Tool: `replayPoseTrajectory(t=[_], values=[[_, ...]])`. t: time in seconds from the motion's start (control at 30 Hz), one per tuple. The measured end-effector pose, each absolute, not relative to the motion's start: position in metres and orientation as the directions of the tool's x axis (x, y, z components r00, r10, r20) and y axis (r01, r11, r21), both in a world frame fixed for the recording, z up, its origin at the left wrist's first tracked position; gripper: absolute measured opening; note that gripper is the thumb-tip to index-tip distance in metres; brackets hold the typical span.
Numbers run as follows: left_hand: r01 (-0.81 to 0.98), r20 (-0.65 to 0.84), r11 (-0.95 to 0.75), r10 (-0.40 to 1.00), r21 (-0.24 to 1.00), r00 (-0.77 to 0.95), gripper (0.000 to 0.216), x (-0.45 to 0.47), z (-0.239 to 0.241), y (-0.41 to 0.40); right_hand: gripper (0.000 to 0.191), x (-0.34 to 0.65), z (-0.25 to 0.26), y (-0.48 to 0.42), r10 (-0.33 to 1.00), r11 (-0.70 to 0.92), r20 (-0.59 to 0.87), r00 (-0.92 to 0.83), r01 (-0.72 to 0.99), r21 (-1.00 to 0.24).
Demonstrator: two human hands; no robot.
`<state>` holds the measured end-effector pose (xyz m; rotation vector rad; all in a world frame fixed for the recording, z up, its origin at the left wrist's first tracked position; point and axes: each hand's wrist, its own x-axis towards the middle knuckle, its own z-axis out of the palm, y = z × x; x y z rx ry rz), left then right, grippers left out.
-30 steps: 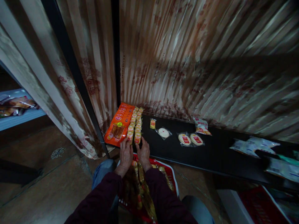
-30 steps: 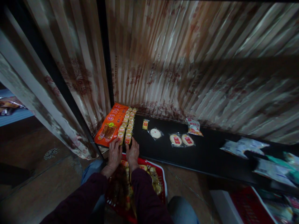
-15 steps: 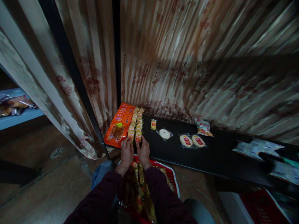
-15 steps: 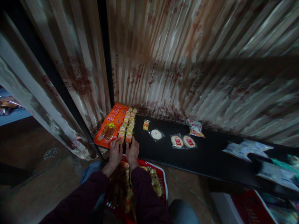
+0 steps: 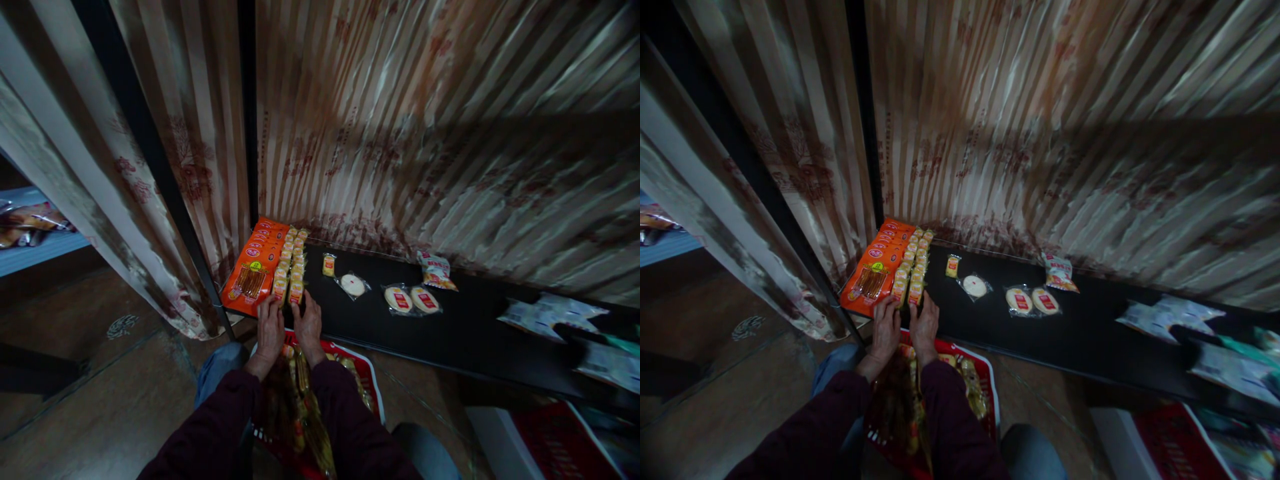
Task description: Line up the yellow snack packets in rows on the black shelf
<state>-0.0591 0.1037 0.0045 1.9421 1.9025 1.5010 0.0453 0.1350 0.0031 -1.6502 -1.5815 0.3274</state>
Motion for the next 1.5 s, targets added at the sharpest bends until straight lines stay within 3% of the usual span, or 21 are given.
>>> replayPoseTrajectory(t=[0.53,0.97,1.1,1.2,1.37,1.5], values=[[0.776,0.583,-0.268,0.798,0.571,-0.153,0.031,-0.054,0.008,0.085,0.053,0.048,0.003,0.124,0.927,0.09,0.311,0.208,0.684,-0.724],[0.723,0.463,-0.316,0.886,0.614,-0.006,0.031,-0.036,-0.004,0.042,0.048,0.057,-0.006,0.081,0.917,0.134,0.337,0.212,0.634,-0.761],[0.689,0.315,-0.275,0.946,0.671,0.072,0.033,-0.033,-0.019,0.022,0.044,0.064,-0.017,0.051,0.903,0.166,0.387,0.189,0.676,-0.718],[0.724,0.102,-0.173,0.985,0.667,0.141,0.042,-0.031,-0.037,0.004,0.046,0.071,-0.035,0.024,0.923,0.122,0.347,0.166,0.729,-0.673],[0.866,-0.283,-0.033,0.938,0.5,0.199,0.057,-0.03,-0.058,-0.024,0.046,0.082,-0.073,-0.009,0.994,-0.07,0.037,0.107,0.836,-0.544],[0.908,-0.43,-0.035,0.872,0.418,0.232,0.071,-0.033,-0.058,-0.033,0.041,0.082,-0.083,-0.022,0.985,-0.024,-0.157,-0.07,0.849,-0.528]])
